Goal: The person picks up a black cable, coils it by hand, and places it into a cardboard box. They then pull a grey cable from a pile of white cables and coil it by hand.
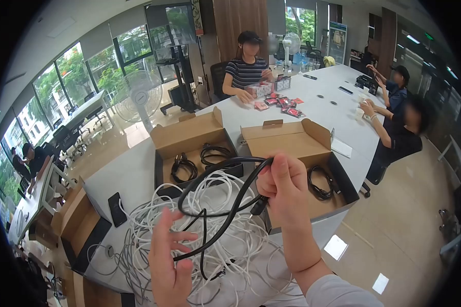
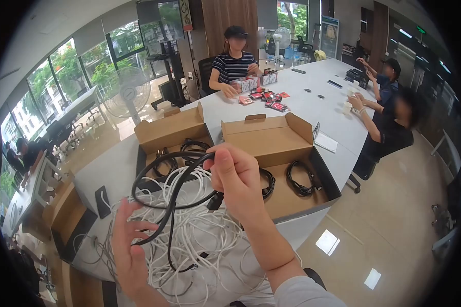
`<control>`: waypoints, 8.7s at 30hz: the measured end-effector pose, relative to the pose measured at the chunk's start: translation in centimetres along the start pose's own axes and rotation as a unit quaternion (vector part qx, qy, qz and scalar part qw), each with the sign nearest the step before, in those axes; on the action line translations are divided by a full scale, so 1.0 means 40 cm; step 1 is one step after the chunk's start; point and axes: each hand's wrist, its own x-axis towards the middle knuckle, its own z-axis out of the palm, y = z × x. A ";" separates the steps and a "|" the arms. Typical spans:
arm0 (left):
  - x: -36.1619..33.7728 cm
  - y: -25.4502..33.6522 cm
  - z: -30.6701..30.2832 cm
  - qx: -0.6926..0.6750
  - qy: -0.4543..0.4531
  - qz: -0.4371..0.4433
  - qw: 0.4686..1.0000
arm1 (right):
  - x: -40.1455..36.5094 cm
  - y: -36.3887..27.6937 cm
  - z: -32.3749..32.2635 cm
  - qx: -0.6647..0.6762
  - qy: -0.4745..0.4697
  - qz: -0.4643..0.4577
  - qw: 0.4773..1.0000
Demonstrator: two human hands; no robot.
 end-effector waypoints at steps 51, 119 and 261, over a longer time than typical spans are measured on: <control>-0.018 -0.076 -0.023 -0.635 -0.182 -0.122 0.741 | -0.017 0.107 0.107 0.149 -0.089 0.228 0.958; 0.019 -0.109 -0.031 -0.689 -0.144 -0.143 0.696 | -0.014 0.112 0.092 -0.145 -0.123 0.058 0.980; 0.043 -0.114 -0.041 -0.375 -0.095 -0.235 0.892 | 0.002 0.125 0.074 -0.220 -0.197 -0.023 0.955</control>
